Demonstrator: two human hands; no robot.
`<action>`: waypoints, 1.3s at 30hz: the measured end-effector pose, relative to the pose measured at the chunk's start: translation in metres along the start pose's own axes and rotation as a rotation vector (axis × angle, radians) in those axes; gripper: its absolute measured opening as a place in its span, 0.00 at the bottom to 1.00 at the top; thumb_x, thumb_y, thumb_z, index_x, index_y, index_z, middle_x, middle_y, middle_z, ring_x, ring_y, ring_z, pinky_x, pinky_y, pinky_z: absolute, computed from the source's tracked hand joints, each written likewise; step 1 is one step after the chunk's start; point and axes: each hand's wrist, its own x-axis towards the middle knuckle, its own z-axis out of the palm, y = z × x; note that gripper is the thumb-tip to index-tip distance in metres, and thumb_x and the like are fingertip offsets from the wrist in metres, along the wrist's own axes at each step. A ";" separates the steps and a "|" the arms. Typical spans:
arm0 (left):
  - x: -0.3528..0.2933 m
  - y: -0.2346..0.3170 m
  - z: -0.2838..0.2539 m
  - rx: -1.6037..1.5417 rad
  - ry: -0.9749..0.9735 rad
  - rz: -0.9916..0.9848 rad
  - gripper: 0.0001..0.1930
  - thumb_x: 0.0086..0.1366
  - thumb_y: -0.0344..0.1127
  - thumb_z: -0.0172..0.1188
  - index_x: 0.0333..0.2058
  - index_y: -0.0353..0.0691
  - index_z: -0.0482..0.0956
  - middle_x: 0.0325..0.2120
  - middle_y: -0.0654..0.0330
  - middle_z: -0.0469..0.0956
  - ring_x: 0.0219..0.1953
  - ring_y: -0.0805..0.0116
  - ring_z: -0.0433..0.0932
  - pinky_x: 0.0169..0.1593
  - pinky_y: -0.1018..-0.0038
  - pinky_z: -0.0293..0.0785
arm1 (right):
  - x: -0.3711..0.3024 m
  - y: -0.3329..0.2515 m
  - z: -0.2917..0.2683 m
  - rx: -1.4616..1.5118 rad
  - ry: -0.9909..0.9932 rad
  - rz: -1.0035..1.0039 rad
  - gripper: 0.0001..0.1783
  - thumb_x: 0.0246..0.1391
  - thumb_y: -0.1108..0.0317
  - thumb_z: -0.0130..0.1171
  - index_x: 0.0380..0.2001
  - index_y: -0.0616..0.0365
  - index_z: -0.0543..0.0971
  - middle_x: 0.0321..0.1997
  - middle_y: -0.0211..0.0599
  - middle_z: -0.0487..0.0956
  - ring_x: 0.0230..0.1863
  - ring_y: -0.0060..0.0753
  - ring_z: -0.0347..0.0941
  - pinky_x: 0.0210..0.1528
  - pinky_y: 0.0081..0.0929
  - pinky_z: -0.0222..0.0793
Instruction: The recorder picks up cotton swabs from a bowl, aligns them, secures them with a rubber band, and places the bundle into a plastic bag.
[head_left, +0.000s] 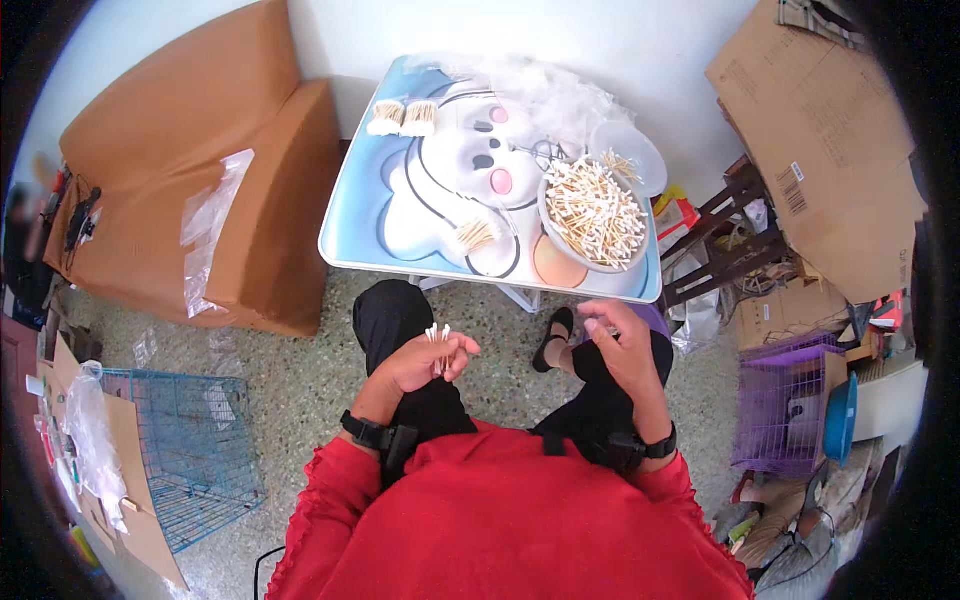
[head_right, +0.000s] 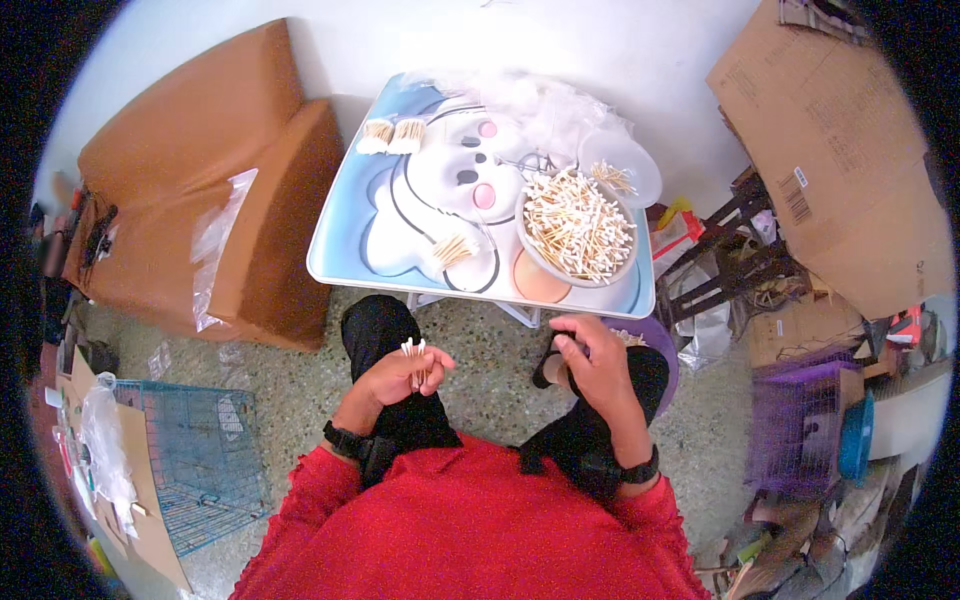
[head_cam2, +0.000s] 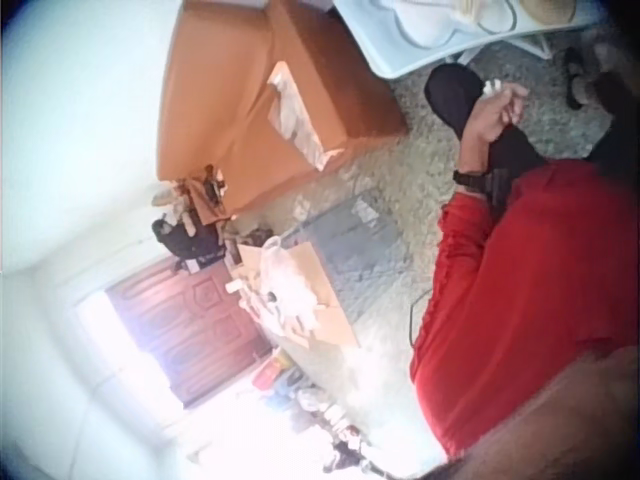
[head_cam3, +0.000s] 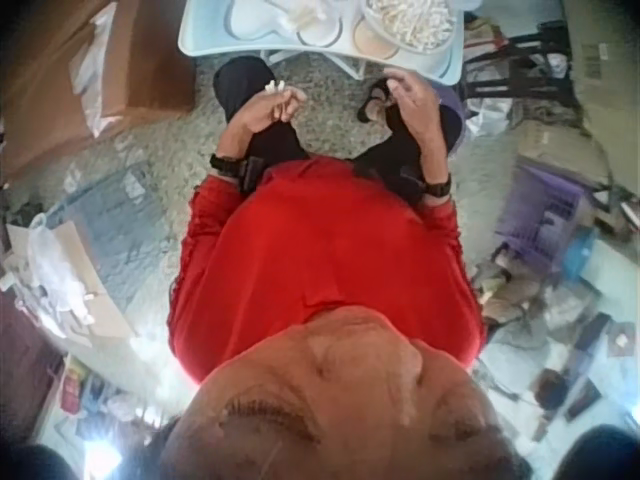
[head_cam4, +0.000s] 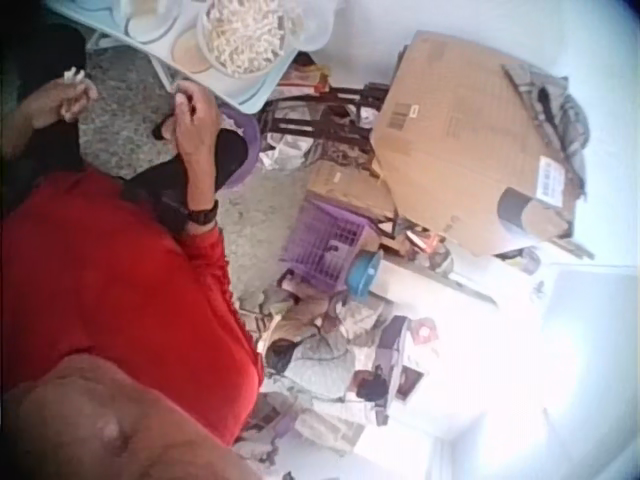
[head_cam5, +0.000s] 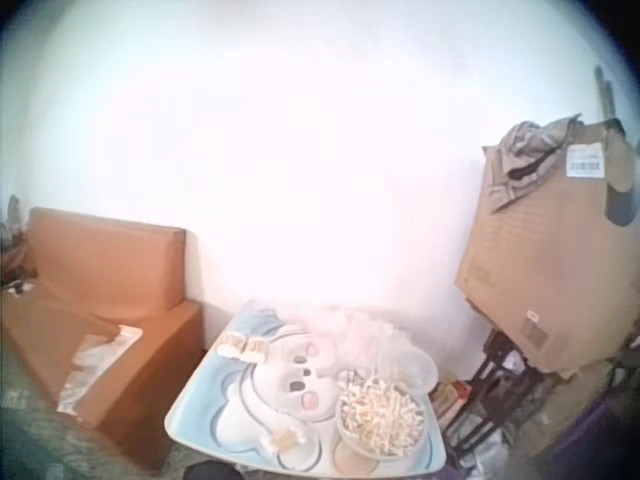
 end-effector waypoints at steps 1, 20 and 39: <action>0.002 0.000 -0.001 -0.004 -0.021 0.005 0.20 0.65 0.44 0.48 0.42 0.31 0.72 0.19 0.64 0.69 0.20 0.77 0.65 0.26 0.81 0.62 | 0.005 -0.004 -0.002 -0.049 0.009 -0.013 0.10 0.48 0.71 0.55 0.36 0.60 0.76 0.37 0.40 0.77 0.37 0.35 0.73 0.39 0.26 0.67; -0.003 0.007 0.001 -0.090 0.008 -0.094 0.19 0.64 0.44 0.49 0.43 0.33 0.71 0.18 0.68 0.65 0.17 0.80 0.57 0.20 0.82 0.53 | 0.107 0.033 -0.046 -0.582 0.297 -0.409 0.19 0.38 0.67 0.62 0.38 0.51 0.76 0.51 0.38 0.68 0.60 0.47 0.56 0.55 0.42 0.54; 0.011 -0.005 0.016 -0.013 0.172 -0.226 0.19 0.63 0.45 0.51 0.44 0.34 0.71 0.19 0.66 0.67 0.19 0.79 0.60 0.21 0.82 0.53 | 0.125 0.059 -0.044 -0.517 0.289 -0.524 0.04 0.39 0.71 0.59 0.23 0.55 0.75 0.49 0.36 0.71 0.59 0.44 0.58 0.55 0.41 0.51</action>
